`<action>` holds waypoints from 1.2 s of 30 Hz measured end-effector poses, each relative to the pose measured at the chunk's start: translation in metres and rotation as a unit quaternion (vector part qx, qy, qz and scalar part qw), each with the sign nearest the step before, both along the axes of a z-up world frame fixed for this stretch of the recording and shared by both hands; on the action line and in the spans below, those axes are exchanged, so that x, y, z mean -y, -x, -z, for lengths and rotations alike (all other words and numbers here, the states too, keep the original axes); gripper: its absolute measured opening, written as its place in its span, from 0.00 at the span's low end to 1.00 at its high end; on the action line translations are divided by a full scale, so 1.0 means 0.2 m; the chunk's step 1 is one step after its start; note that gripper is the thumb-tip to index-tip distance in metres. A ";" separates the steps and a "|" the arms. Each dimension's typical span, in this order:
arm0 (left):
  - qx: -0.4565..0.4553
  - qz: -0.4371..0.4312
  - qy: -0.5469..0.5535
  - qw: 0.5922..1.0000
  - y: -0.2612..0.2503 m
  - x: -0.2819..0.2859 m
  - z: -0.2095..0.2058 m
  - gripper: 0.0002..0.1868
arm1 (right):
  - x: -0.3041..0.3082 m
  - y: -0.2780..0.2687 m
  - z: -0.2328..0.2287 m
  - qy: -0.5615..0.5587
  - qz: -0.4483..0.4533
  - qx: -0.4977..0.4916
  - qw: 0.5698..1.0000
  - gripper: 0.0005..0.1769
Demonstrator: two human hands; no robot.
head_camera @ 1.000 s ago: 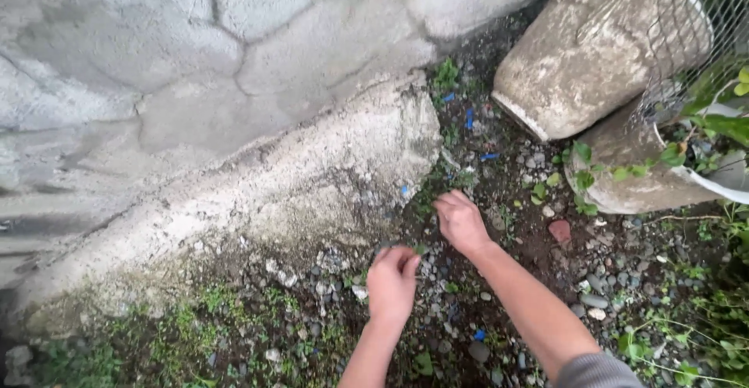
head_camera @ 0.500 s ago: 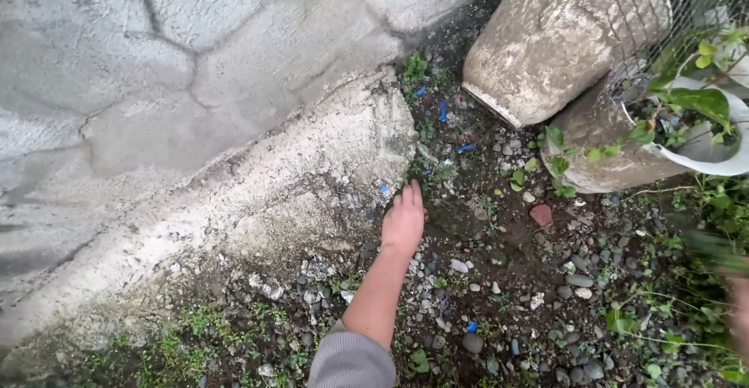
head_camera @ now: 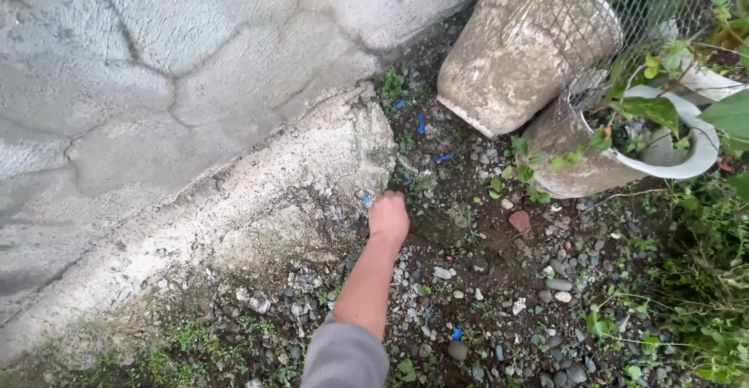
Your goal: The person is pulling weeds from the ground in a garden area using their hands.
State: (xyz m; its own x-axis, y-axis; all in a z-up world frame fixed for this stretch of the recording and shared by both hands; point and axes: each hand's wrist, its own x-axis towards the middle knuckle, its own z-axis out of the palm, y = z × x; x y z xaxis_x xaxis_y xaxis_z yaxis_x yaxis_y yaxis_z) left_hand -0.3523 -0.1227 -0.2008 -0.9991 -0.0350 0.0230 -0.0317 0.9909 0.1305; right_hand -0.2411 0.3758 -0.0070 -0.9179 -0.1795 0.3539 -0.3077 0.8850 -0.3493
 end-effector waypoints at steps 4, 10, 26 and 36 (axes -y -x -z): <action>0.181 -0.018 -0.066 0.981 -0.13 -0.08 -0.47 0.16 | 0.26 0.09 0.00 -0.020 0.012 -0.013 1.000 0.10; 0.318 0.069 -0.217 0.920 -0.51 -0.36 -0.77 0.21 | 0.98 0.48 0.08 0.083 -0.100 0.114 0.985 0.11; 0.313 -0.328 -0.423 0.785 -0.76 -0.23 -0.96 0.13 | 1.67 1.01 0.55 0.189 -0.039 0.043 0.980 0.12; 0.277 -0.367 -0.485 0.744 -0.80 -0.14 -0.95 0.14 | 1.54 0.98 0.69 0.515 0.181 0.265 0.795 0.18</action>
